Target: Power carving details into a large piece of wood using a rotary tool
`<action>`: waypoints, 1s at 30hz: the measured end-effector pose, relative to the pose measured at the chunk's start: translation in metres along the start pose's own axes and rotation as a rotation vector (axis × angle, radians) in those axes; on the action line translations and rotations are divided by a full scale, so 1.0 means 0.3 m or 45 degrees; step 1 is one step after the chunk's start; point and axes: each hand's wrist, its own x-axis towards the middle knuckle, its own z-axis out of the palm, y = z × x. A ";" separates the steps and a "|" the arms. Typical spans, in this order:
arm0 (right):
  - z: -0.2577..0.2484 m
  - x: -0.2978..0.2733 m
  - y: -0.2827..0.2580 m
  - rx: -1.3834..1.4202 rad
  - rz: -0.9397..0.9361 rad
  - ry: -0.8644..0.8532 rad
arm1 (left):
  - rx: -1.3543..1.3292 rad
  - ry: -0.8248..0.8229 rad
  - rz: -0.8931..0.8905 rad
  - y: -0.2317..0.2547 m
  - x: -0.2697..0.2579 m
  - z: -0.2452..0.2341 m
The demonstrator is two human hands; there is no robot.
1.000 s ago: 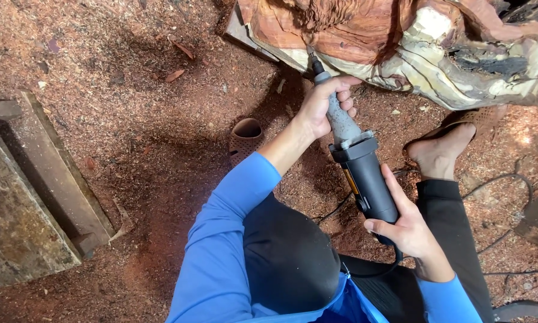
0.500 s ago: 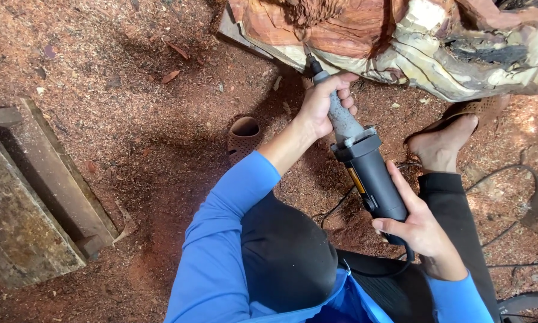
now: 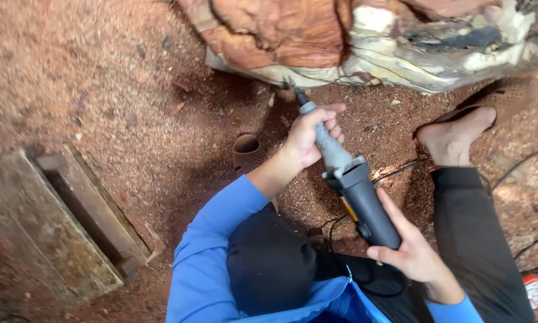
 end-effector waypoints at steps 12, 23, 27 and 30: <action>0.039 -0.049 0.230 -0.214 -0.482 0.388 | 0.084 -0.222 0.123 0.124 -0.043 0.297; -0.118 -0.174 -0.365 -0.453 -0.117 0.616 | -0.183 -0.411 0.301 0.192 0.144 0.457; -0.037 -0.144 -0.377 -0.239 0.046 0.646 | -0.267 -0.379 0.143 0.189 0.142 0.408; -0.066 -0.095 -0.320 -0.433 -0.086 0.579 | -0.158 -0.176 0.170 0.211 0.146 0.388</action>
